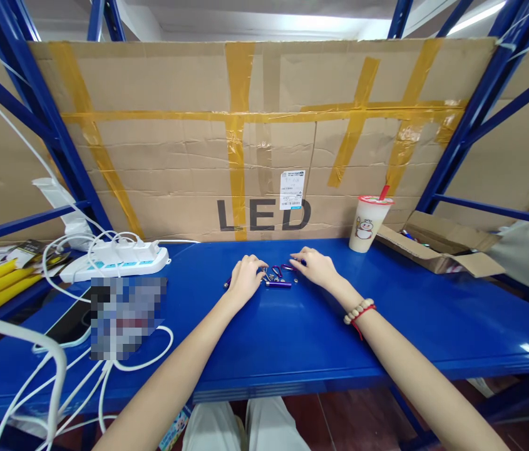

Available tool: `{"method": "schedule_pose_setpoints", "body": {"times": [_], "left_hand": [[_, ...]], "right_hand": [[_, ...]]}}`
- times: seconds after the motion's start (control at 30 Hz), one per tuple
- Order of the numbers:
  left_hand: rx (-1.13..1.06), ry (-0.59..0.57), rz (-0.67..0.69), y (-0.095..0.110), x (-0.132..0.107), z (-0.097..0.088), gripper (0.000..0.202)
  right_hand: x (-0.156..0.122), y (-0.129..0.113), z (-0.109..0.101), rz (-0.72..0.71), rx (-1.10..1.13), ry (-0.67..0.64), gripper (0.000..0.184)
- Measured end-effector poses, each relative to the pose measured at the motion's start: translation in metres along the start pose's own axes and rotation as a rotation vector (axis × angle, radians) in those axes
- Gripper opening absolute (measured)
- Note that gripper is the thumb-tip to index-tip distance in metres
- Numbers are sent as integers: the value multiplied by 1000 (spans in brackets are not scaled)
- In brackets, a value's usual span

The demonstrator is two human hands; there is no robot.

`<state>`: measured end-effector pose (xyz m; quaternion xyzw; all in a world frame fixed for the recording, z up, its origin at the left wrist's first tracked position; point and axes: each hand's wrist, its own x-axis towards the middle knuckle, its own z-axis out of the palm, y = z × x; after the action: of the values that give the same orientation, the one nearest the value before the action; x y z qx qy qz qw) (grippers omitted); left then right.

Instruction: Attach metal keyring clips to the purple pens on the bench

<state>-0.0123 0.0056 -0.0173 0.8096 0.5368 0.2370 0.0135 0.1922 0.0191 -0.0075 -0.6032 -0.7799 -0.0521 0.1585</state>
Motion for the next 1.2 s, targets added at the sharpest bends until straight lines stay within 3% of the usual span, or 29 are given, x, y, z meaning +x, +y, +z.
{"method": "schedule_pose_setpoints", "body": {"times": [0.1,0.27,0.47,0.7,0.9,1.2], "left_hand": [[43,-1,6,-1,0,-3,24],[75,-62,23,0,-1,-5,25],[94,-107,30,-1,0,-4,21],[94,-38,29,1,-1,-5,23],[58,43,-21,4,-1,-5,25],[41,65,-42,7,-3,-7,24]], "right_hand": [[1,10,-6,152,-2,130,29],[0,21,-7,299,-70,-8,28],[0,18,-2,278,-75,-105,21],[2,16,-1,292,13,19,28],[2,17,4,290,-17,-18,26],[2,8,4,124,112,-131,19]]}}
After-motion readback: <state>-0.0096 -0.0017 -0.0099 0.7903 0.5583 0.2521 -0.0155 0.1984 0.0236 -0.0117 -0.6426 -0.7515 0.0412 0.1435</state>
